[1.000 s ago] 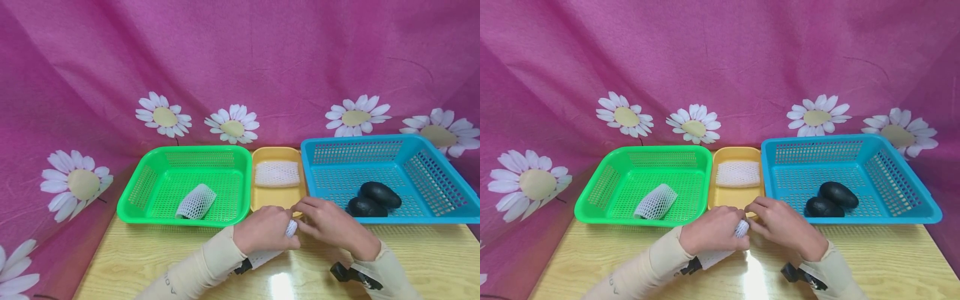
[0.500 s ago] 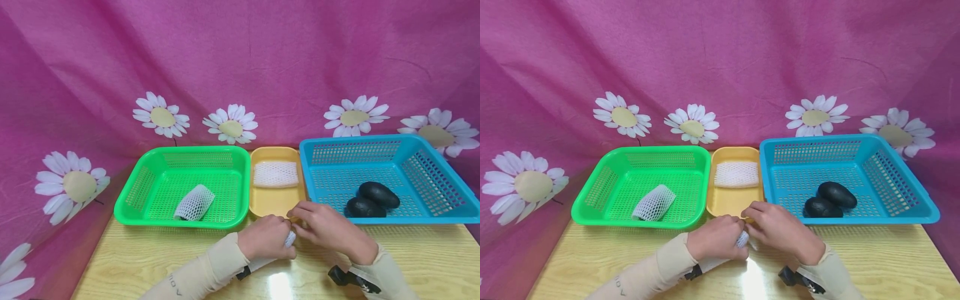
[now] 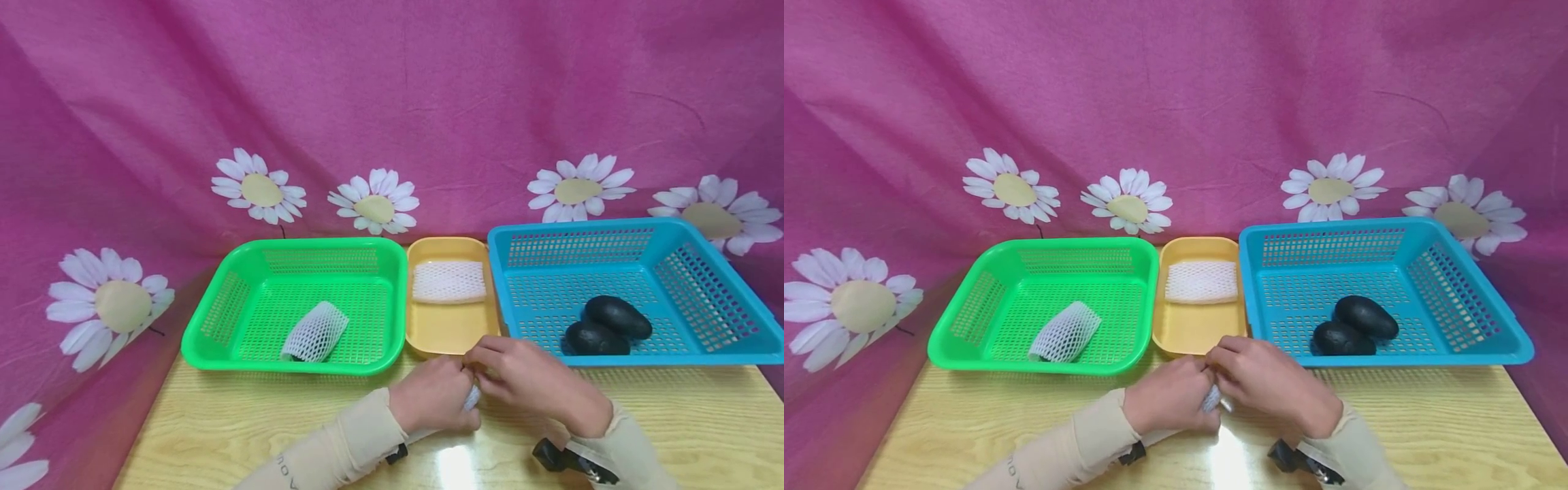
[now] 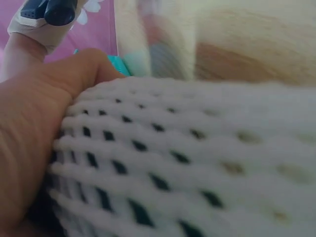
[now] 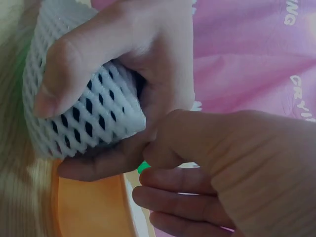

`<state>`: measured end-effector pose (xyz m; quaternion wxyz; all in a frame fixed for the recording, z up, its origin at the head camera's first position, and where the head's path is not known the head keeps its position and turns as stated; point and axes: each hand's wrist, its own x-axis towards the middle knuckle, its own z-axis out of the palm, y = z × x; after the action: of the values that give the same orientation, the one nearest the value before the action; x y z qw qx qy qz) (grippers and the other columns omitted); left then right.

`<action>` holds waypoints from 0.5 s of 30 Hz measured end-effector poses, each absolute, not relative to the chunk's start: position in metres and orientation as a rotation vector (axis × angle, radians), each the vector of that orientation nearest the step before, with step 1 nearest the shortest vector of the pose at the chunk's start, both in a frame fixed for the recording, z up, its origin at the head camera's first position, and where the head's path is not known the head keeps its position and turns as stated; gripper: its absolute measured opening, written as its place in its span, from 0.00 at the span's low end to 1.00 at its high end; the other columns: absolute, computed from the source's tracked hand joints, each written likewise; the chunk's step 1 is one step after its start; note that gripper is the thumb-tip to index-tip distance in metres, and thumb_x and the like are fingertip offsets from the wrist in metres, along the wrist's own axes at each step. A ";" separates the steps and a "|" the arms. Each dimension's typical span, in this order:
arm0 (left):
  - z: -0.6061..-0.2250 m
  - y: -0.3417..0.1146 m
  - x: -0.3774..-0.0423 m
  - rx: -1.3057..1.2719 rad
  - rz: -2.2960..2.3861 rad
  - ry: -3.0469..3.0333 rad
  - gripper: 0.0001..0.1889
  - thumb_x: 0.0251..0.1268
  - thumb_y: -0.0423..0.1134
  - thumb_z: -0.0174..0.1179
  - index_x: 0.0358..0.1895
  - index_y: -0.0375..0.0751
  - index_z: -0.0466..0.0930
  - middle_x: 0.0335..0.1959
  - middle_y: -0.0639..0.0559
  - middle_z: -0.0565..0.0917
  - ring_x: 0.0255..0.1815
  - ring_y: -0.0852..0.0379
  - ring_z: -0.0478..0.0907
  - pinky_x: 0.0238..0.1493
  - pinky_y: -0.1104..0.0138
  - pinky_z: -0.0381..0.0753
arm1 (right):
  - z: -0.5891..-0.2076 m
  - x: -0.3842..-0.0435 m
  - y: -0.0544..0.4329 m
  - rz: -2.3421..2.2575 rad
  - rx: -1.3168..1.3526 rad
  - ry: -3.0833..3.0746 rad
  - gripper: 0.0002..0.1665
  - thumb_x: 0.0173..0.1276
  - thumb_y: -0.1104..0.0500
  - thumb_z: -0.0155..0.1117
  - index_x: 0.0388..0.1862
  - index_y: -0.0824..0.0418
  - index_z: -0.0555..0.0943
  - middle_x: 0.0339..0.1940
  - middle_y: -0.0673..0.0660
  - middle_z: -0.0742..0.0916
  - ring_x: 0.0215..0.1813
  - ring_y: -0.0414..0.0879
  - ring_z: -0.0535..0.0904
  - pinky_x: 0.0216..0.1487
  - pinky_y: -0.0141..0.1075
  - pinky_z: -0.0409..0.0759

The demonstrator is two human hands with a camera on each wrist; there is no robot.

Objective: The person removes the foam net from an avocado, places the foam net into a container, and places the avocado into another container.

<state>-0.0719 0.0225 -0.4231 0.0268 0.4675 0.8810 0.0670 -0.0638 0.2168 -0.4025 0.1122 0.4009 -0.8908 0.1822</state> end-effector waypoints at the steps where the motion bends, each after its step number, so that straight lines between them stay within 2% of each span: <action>1: -0.425 0.022 -0.072 1.469 0.190 2.732 0.17 0.53 0.48 0.67 0.18 0.54 0.67 0.24 0.63 0.73 0.27 0.66 0.71 0.28 0.76 0.69 | -0.403 -0.064 0.216 0.528 1.179 -2.619 0.12 0.62 0.62 0.74 0.45 0.54 0.88 0.39 0.45 0.88 0.36 0.35 0.84 0.38 0.32 0.86; 7: -0.435 0.018 -0.070 1.544 0.073 2.769 0.16 0.53 0.51 0.66 0.19 0.55 0.67 0.29 0.62 0.79 0.32 0.63 0.78 0.34 0.72 0.75 | -0.407 -0.062 0.212 0.490 1.198 -2.623 0.10 0.62 0.60 0.73 0.44 0.54 0.87 0.37 0.44 0.87 0.36 0.34 0.82 0.37 0.31 0.84; 15: -0.445 0.013 -0.072 1.580 0.136 2.792 0.17 0.54 0.50 0.64 0.16 0.55 0.68 0.29 0.62 0.81 0.29 0.62 0.77 0.36 0.72 0.74 | -0.407 -0.058 0.206 0.452 1.191 -2.724 0.10 0.65 0.59 0.70 0.46 0.55 0.87 0.37 0.45 0.87 0.36 0.35 0.82 0.38 0.31 0.84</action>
<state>-0.0723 0.0131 -0.4446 -0.0345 0.4917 0.8690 0.0422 -0.0583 0.2061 -0.4067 0.0668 0.3952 -0.9038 0.1501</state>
